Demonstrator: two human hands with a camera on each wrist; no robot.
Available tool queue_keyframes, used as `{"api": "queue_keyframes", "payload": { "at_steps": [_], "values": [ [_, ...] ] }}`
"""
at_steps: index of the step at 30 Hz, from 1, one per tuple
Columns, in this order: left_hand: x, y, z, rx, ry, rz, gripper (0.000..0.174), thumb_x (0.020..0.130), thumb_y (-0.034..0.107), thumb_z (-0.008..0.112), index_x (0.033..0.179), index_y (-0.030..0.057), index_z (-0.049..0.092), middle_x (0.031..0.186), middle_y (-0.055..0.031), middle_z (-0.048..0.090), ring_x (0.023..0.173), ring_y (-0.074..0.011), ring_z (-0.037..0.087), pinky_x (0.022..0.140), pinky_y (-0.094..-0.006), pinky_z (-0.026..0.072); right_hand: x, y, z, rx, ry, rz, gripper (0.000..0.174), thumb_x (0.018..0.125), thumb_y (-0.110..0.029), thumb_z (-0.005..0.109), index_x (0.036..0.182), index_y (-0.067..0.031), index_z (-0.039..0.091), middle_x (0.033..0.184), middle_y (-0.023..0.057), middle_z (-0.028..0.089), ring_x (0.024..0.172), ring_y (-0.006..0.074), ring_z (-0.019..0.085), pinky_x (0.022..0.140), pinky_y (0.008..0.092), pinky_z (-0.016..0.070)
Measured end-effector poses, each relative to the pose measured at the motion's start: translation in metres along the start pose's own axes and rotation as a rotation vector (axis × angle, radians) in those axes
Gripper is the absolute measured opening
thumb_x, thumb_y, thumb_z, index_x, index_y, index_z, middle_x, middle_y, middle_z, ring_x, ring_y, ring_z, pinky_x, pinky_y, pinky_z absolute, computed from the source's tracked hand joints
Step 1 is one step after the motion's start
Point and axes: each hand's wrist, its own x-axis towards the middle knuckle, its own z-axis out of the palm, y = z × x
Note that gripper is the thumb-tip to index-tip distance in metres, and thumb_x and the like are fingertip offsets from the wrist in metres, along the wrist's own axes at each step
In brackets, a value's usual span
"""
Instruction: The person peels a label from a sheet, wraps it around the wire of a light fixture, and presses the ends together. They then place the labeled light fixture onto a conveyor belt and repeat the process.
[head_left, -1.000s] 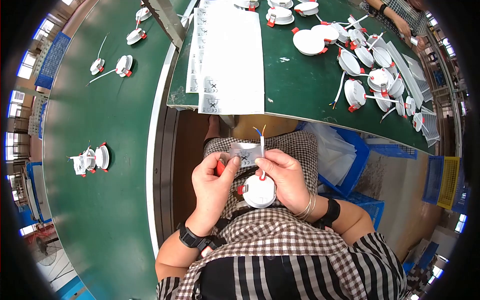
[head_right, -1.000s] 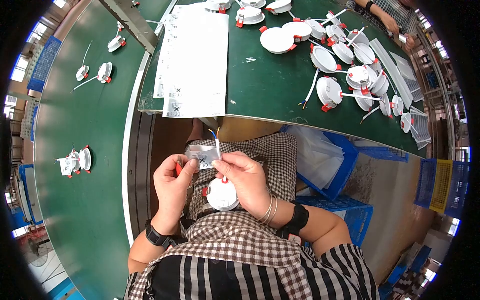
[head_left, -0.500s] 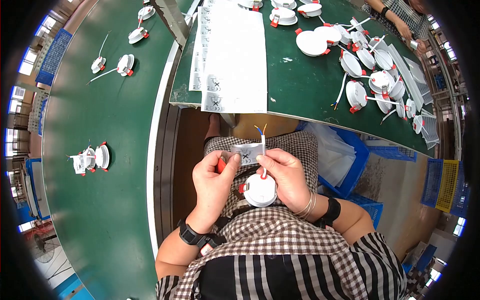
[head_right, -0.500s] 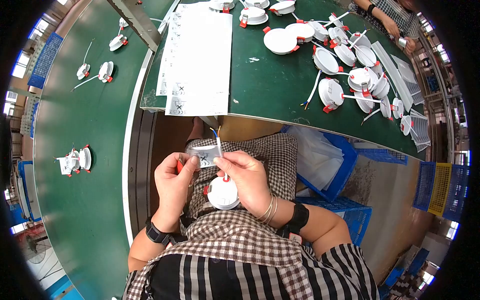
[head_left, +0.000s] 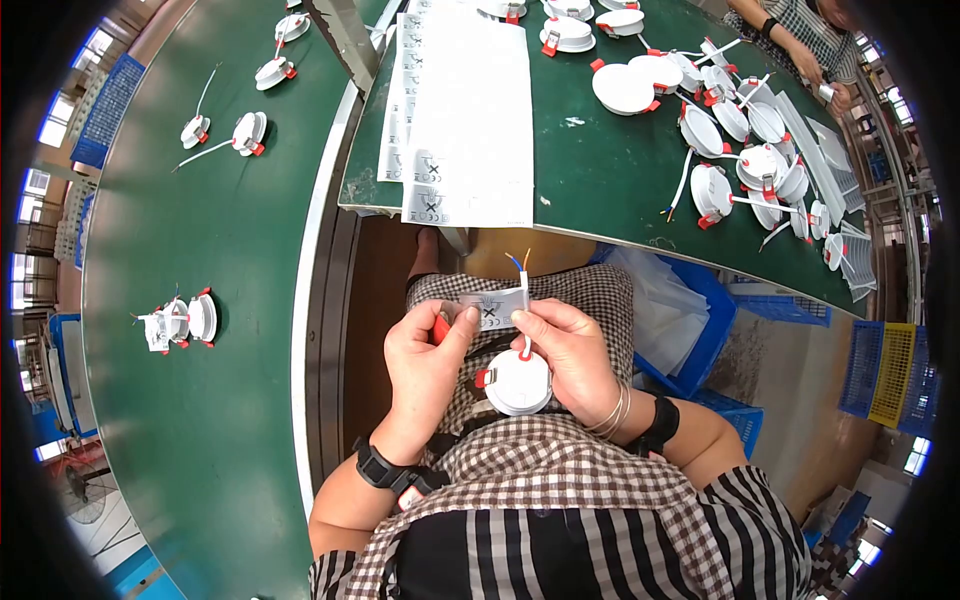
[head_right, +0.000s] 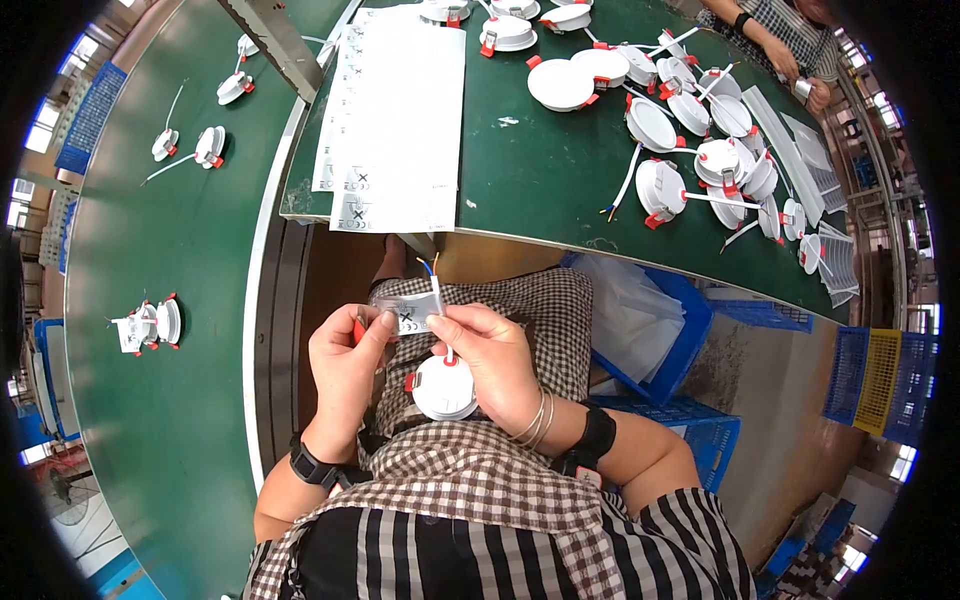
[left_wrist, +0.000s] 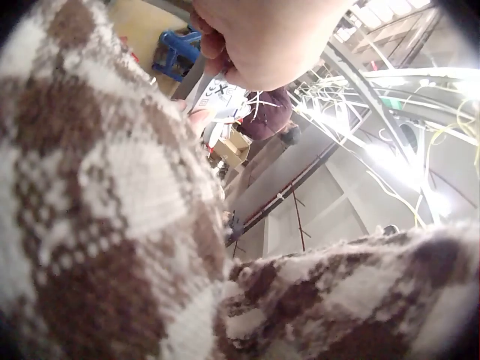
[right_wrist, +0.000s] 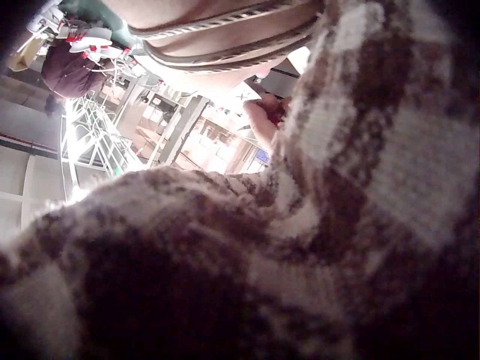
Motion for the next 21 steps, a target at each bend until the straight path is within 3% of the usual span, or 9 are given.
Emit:
{"api": "queue_keyframes", "payload": {
  "at_steps": [21],
  "values": [
    [-0.0015,-0.0059,-0.0032,-0.014,0.001,-0.031,0.010,0.084,0.008,0.064,0.077,0.0013,0.060,0.061,0.0024,0.055,0.048,-0.0011,0.042,0.043,-0.0172,0.0314,-0.0040,-0.0003,0.0030,-0.024,0.001,0.056,0.023,0.084,-0.013,0.065,0.101,0.0018,0.063,0.086,0.0024,0.060,0.071,0.0092,0.057,0.063,0.0214,0.0494]
  ]
}}
